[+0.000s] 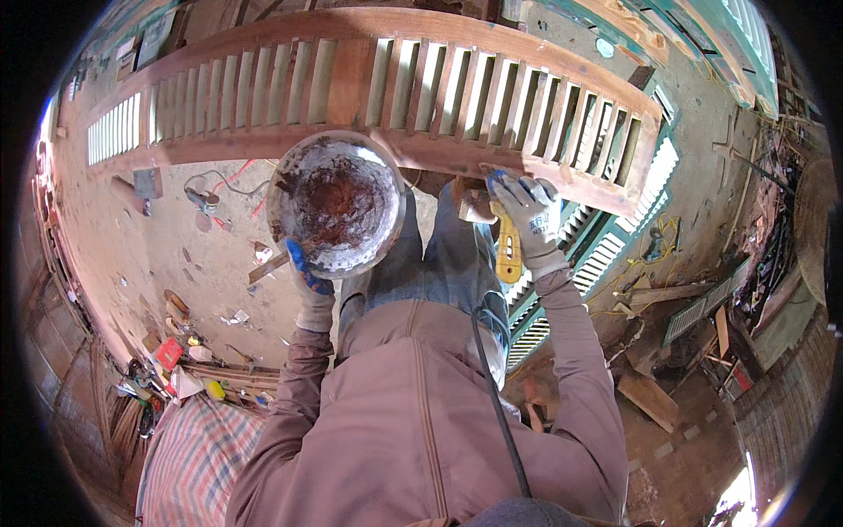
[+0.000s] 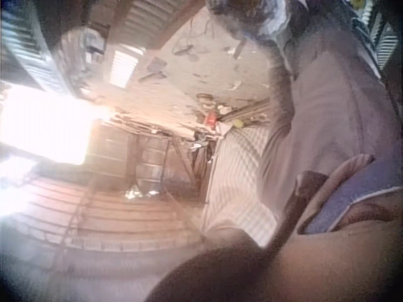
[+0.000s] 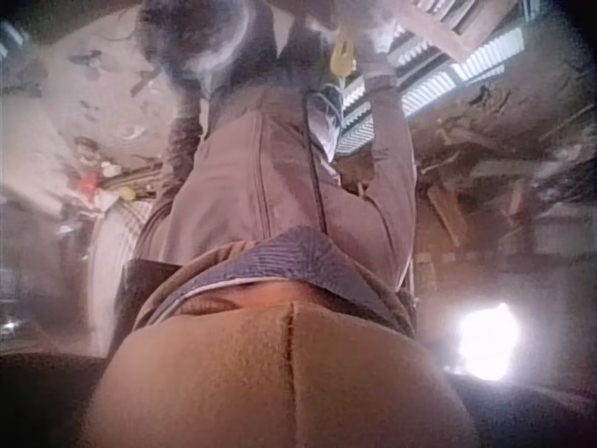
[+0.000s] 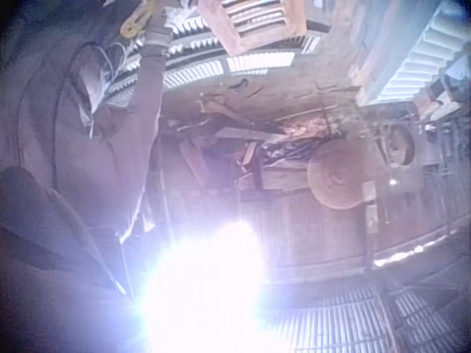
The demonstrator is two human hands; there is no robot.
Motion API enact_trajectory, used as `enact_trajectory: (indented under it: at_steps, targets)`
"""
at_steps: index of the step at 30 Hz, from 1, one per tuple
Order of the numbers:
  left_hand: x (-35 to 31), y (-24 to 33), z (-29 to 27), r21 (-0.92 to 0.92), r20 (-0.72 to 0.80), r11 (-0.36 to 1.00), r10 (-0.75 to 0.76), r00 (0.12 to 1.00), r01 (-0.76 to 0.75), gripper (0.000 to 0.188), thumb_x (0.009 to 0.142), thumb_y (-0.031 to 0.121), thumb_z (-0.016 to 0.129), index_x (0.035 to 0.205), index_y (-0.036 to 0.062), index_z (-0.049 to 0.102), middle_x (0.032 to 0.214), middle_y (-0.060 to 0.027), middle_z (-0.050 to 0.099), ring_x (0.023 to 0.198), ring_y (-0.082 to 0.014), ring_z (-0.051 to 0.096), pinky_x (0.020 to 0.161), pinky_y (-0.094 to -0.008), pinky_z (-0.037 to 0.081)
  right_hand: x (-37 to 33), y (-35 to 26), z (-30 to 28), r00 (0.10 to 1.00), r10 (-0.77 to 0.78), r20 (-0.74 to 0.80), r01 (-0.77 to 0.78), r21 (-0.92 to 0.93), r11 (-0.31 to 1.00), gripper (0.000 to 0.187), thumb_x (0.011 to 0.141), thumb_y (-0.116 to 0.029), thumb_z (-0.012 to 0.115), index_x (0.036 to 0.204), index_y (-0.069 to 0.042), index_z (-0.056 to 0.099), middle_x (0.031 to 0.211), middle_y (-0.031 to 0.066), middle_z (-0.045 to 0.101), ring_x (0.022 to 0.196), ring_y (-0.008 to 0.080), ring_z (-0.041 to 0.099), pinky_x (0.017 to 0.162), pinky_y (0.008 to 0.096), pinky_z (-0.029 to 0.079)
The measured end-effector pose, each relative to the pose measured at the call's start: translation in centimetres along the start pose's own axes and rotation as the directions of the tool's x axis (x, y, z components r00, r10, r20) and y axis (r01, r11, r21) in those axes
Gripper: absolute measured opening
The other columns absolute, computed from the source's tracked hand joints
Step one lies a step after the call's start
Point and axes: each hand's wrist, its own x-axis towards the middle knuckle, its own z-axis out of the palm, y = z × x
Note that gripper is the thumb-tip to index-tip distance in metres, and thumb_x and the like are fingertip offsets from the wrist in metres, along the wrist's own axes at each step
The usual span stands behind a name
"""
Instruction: The person applies a reddish-brown wood stain to a green slatted wooden frame using a yellow-handled brush. They repeatedly dip the brush into a small bowl of stain and coat the frame's surfaces, then flip the frame to work on the other side.
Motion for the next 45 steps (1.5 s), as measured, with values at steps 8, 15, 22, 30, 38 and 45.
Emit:
enact_trajectory:
  at_steps: [8, 15, 22, 30, 38, 45]
  targets:
    - [0.7, 2.4, 1.2, 0.01, 0.121, 0.998, -0.065, 0.99, 0.064, 0.058, 0.108, 0.037, 0.04, 0.157, 0.0055, 0.03, 0.153, -0.0085, 0.043, 0.137, -0.0235, 0.045, 0.118, -0.0417, 0.034, 0.5, -1.2, 2.0, 0.997, 0.023, 0.076, -0.02, -0.039, 0.999, 0.04, 0.086, -0.02, 0.062, 0.125, -0.018, 0.068, 0.129, 0.0033, 0.066, 0.123, 0.0258, 0.054, 0.102, 0.0443, 0.04]
    - [-0.4, 1.8, 0.7, 0.541, 0.186, 0.8, 0.187, 0.965, -0.259, 0.06, 0.103, 0.024, 0.046, 0.156, 0.0021, 0.029, 0.144, -0.0156, 0.05, 0.126, -0.0277, 0.051, 0.107, -0.0419, 0.041, 0.6, -7.0, -2.1, 0.984, 0.115, -0.133, -0.066, 0.326, 0.943, 0.04, 0.085, -0.018, 0.073, 0.124, -0.008, 0.067, 0.119, 0.0111, 0.069, 0.107, 0.0298, 0.062, 0.09, 0.0457, 0.047]
    - [-0.8, 5.4, 3.1, 0.725, 0.608, 0.144, 0.325, 0.724, -0.673, 0.075, 0.086, 0.004, 0.063, 0.154, 0.0024, 0.03, 0.128, -0.0305, 0.057, 0.112, -0.0478, 0.059, 0.093, -0.0522, 0.049, 8.4, -16.5, -5.2, 0.973, 0.172, -0.152, -0.066, 0.53, 0.845, 0.042, 0.085, -0.014, 0.069, 0.125, -0.002, 0.062, 0.099, 0.0136, 0.072, 0.086, 0.0296, 0.067, 0.074, 0.0402, 0.054]
    - [-2.1, 2.9, 3.3, 0.611, 0.405, 0.653, 0.228, 0.885, -0.448, 0.043, 0.106, 0.015, 0.046, 0.146, -0.0014, 0.039, 0.137, -0.0248, 0.053, 0.12, -0.0379, 0.056, 0.101, -0.0469, 0.046, 8.9, -21.4, -3.3, 0.985, 0.164, 0.06, -0.172, 0.501, 0.848, 0.037, 0.089, -0.018, 0.063, 0.123, -0.006, 0.063, 0.103, 0.0081, 0.071, 0.093, 0.0256, 0.065, 0.088, 0.0492, 0.049]
    - [0.4, -0.3, -1.8, -0.087, -0.158, 0.996, -0.044, 0.987, 0.03, 0.055, 0.109, 0.037, 0.043, 0.15, 0.0008, 0.037, 0.147, -0.0097, 0.048, 0.134, -0.0195, 0.046, 0.114, -0.039, 0.036, 4.8, -16.5, -7.6, 0.837, 0.51, 0.197, -0.406, 0.849, 0.339, 0.029, 0.097, -0.011, 0.064, 0.124, -0.001, 0.067, 0.111, 0.0117, 0.072, 0.096, 0.0216, 0.068, 0.086, 0.0358, 0.053]
    - [1.9, 1.5, -5.9, -0.081, -0.273, 0.996, 0.018, 0.962, -0.042, 0.055, 0.109, 0.033, 0.04, 0.155, 0.002, 0.034, 0.149, -0.0114, 0.047, 0.136, -0.022, 0.046, 0.116, -0.0392, 0.036, 5.4, -7.5, 2.1, 0.958, 0.032, -0.285, -0.008, 0.085, 0.996, 0.049, 0.077, -0.006, 0.068, 0.125, -0.016, 0.069, 0.12, 0.0039, 0.069, 0.104, 0.0252, 0.063, 0.089, 0.0357, 0.053]
